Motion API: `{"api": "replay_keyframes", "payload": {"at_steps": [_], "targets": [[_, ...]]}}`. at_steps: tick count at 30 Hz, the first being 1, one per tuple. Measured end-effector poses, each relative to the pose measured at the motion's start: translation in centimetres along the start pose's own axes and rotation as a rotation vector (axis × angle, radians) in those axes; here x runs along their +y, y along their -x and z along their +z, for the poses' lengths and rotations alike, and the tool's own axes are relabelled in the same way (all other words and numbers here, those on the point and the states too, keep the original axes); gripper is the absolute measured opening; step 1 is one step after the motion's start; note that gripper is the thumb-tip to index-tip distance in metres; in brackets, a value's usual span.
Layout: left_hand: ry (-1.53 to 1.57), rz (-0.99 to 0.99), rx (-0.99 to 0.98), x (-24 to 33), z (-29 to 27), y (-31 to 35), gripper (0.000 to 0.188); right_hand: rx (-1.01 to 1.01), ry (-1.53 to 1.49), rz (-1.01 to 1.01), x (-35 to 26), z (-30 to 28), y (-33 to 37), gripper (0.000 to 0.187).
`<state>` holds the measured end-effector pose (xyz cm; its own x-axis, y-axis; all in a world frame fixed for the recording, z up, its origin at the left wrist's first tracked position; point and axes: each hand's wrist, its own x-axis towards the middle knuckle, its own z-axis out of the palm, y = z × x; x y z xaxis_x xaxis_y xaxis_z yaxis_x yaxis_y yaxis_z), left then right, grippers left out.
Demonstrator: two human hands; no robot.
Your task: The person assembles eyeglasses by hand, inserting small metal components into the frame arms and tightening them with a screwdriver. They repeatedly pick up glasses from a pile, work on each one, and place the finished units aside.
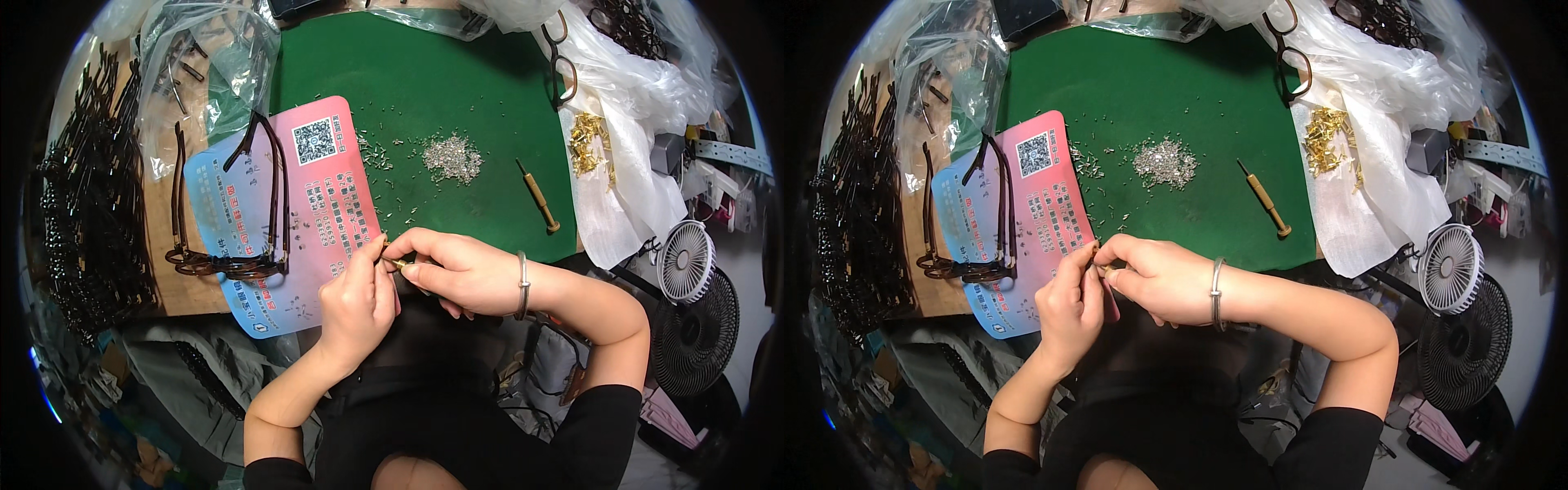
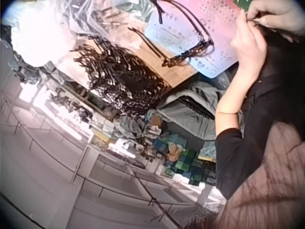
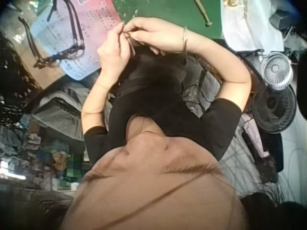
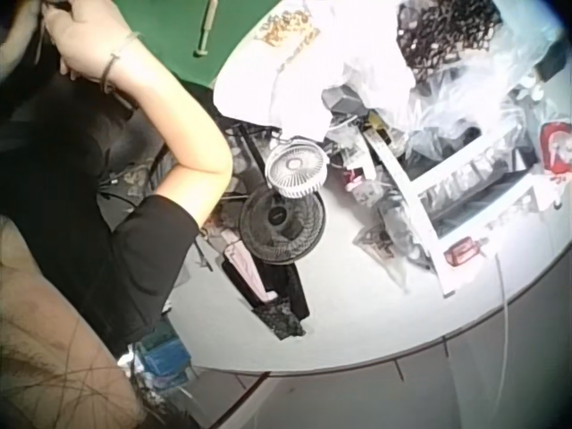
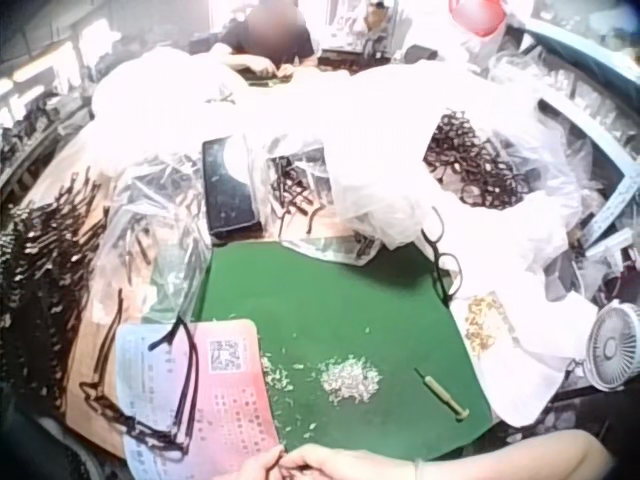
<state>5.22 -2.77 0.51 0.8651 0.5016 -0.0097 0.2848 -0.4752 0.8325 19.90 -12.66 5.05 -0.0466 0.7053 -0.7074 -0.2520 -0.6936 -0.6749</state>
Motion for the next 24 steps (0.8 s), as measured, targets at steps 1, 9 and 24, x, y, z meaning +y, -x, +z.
{"api": "replay_keyframes", "payload": {"at_steps": [1, 9, 24], "targets": [[0.003, -0.001, -0.003, 0.0, 0.0, 0.0, 0.023, 0.005, 0.012, -0.01, 0.0, 0.0, 0.0, 0.028], [-0.035, -0.039, -0.074, 1.1, -0.7, -0.2, 0.022, 0.412, 0.815, -0.433, 3.1, 2.6, 0.5, 0.031], [-0.16, 0.356, -0.16, 3.5, 0.1, -12.5, 0.022, 0.576, 0.804, -0.529, 6.0, -1.2, 2.2, 0.037]]}}
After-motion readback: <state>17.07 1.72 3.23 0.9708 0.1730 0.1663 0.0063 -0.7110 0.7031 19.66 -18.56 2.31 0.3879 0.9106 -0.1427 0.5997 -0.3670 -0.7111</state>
